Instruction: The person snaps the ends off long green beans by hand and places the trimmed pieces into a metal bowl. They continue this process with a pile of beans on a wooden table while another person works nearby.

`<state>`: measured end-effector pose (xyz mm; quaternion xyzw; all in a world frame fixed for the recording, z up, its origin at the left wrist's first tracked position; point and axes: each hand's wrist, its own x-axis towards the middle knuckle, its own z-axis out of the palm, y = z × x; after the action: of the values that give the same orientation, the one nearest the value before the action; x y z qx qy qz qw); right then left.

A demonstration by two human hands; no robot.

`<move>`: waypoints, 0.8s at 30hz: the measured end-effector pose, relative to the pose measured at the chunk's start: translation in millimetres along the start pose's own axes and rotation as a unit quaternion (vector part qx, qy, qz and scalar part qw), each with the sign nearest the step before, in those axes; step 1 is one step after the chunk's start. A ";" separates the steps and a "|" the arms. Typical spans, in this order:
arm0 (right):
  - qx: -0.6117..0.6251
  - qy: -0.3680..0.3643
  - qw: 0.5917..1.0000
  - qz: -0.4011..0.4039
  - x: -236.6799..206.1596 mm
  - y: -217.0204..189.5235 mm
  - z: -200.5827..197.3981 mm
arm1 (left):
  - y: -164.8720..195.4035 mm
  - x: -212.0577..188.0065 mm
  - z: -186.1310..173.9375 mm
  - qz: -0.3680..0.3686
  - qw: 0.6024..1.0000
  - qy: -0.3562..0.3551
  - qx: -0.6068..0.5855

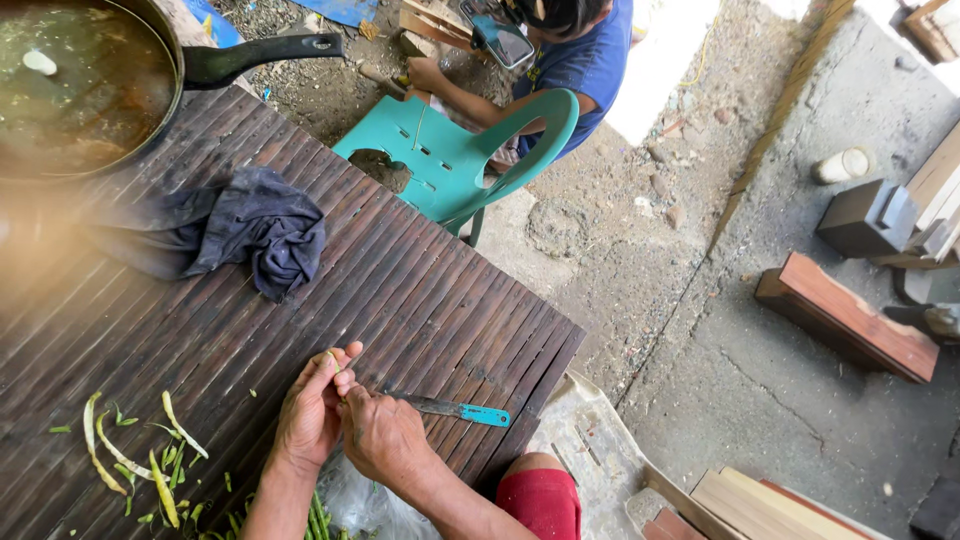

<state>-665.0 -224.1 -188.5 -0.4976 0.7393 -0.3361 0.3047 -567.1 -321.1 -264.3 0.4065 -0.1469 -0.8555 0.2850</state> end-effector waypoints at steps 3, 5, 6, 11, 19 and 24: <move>-0.011 -0.006 1.000 0.013 2.8 9.9 -7.1 | -5.7 7.3 4.3 0.003 1.000 -0.010 0.015; -0.016 -0.017 1.000 0.016 3.2 14.7 -9.9 | -9.1 8.6 5.7 0.007 1.000 -0.006 0.018; -0.019 -0.026 0.999 0.024 3.6 16.7 -10.7 | -10.3 9.1 6.1 0.004 1.000 -0.002 0.021; -0.050 -0.063 0.997 0.020 5.5 22.4 -15.8 | -13.5 10.6 10.5 0.015 0.999 -0.002 0.030; -0.050 -0.103 0.993 0.040 8.2 26.8 -28.1 | -14.9 11.2 17.5 -0.003 0.998 0.016 0.052; -0.060 -0.121 0.990 0.039 11.0 28.0 -29.2 | -15.4 11.3 19.9 0.004 0.998 0.015 0.056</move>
<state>-706.2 -221.0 -195.0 -0.5224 0.7350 -0.2164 0.3743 -594.0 -315.4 -266.2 0.4336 -0.1921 -0.8388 0.2675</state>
